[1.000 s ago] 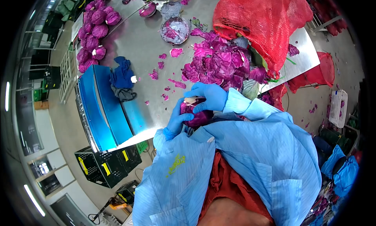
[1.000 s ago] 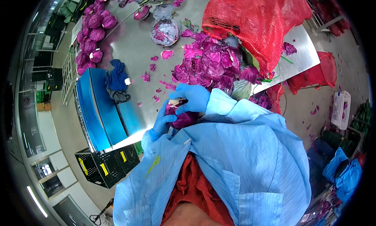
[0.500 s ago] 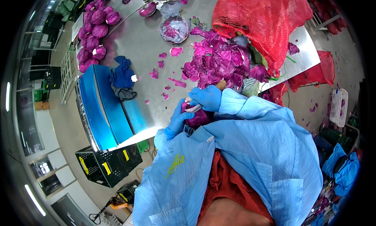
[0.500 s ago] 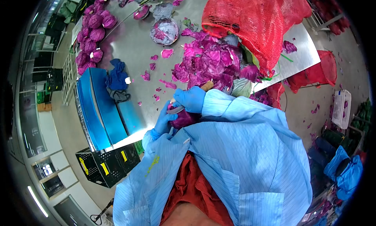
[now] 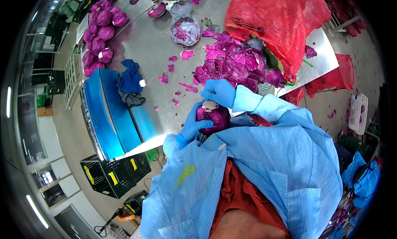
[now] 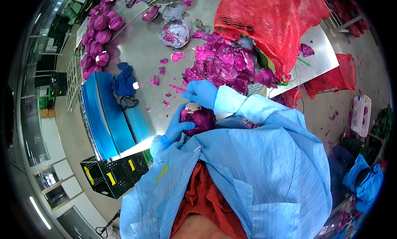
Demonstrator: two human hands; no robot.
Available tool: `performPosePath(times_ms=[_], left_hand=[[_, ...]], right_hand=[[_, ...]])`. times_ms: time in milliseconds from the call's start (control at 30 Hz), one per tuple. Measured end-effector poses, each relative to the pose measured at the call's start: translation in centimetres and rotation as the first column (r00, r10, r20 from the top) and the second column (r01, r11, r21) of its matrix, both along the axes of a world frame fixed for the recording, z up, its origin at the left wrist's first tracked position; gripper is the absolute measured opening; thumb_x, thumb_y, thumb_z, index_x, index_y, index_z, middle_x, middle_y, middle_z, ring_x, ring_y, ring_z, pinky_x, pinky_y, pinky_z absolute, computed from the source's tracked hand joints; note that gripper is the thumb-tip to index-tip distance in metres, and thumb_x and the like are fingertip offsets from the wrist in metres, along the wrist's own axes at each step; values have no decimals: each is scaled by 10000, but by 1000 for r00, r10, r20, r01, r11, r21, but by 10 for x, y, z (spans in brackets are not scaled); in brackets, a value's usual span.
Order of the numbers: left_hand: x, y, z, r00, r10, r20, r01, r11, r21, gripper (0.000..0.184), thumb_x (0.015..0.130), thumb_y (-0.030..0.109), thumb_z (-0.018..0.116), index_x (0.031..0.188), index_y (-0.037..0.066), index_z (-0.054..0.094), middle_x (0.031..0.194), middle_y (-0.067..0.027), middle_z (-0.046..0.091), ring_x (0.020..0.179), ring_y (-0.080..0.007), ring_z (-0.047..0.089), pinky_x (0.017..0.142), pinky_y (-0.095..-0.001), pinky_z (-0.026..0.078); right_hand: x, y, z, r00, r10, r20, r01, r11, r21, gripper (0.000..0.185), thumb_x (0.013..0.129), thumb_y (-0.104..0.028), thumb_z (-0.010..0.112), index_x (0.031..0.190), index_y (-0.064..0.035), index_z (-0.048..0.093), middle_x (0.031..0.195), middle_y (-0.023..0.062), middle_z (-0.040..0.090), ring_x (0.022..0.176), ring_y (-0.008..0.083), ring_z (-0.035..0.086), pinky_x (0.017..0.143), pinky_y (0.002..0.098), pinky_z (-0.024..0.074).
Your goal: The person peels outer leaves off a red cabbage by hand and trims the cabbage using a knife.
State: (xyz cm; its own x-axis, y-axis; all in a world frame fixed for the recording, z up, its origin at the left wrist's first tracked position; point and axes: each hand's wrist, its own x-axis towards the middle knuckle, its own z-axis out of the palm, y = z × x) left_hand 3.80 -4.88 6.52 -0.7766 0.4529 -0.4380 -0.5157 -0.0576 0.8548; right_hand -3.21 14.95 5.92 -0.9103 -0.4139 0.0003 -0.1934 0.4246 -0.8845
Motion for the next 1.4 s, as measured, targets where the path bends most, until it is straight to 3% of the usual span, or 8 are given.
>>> performPosePath(times_ms=[167,533,567,700,1033,1133,1333,1400], left_hand=[[-2,-5,-5,996,71,56,-73,996,45,751,702,96,721,1373,40,390,1273,-118,525,1187,-223,510,1023,-355,402],[-6,-9,-5,992,120,41,-122,992,32,737,706,148,704,1376,32,420,1316,-111,519,1242,-245,483,1073,-375,357],[-7,-10,-3,986,148,71,-151,988,45,748,706,162,710,1382,34,417,1318,-111,518,1246,-249,479,1076,-376,354],[-13,-10,-2,975,208,76,-219,959,180,751,745,207,683,1405,28,374,1338,-134,493,1246,-261,475,1073,-384,360],[-18,0,-7,935,262,239,-342,848,406,814,749,270,653,1439,18,303,1424,-159,412,1306,-334,419,1111,-455,328],[-21,9,-2,936,333,115,-351,851,391,834,737,264,665,1449,39,295,1434,-145,395,1311,-323,411,1111,-444,331],[-26,18,-6,880,454,-140,-413,876,247,853,759,180,750,1460,72,276,1454,-123,352,1318,-283,403,1102,-409,361],[-20,20,-7,889,458,-11,-421,827,373,814,831,217,707,1476,93,225,1452,-136,349,1311,-327,413,1056,-489,411]], right_hand=[[2,11,5,998,-57,21,57,998,-14,691,759,-359,783,1330,-86,506,897,101,619,768,234,621,719,342,520],[14,44,23,930,300,214,-323,943,81,819,687,-350,804,1360,-37,457,1236,228,531,1117,336,579,932,395,477],[18,50,5,981,194,7,-194,978,75,595,739,-290,765,1246,-44,575,1056,183,620,935,267,647,783,357,537],[16,52,3,767,-87,635,218,967,-130,174,852,-190,658,951,-60,717,696,38,646,500,83,540,403,252,426],[7,45,-14,606,-15,795,433,845,-313,372,957,-320,537,1162,-29,644,1047,150,660,405,97,535,307,210,391],[6,39,2,545,49,837,363,886,-289,409,952,-384,553,1169,-48,638,887,96,683,377,104,515,283,238,318],[9,30,-4,625,167,762,605,513,-609,412,939,-368,570,1186,-43,631,679,-11,592,454,61,515,345,187,335],[12,33,5,708,223,670,509,497,-703,438,921,-303,596,1278,-51,567,663,-13,596,449,48,485,356,191,332]])
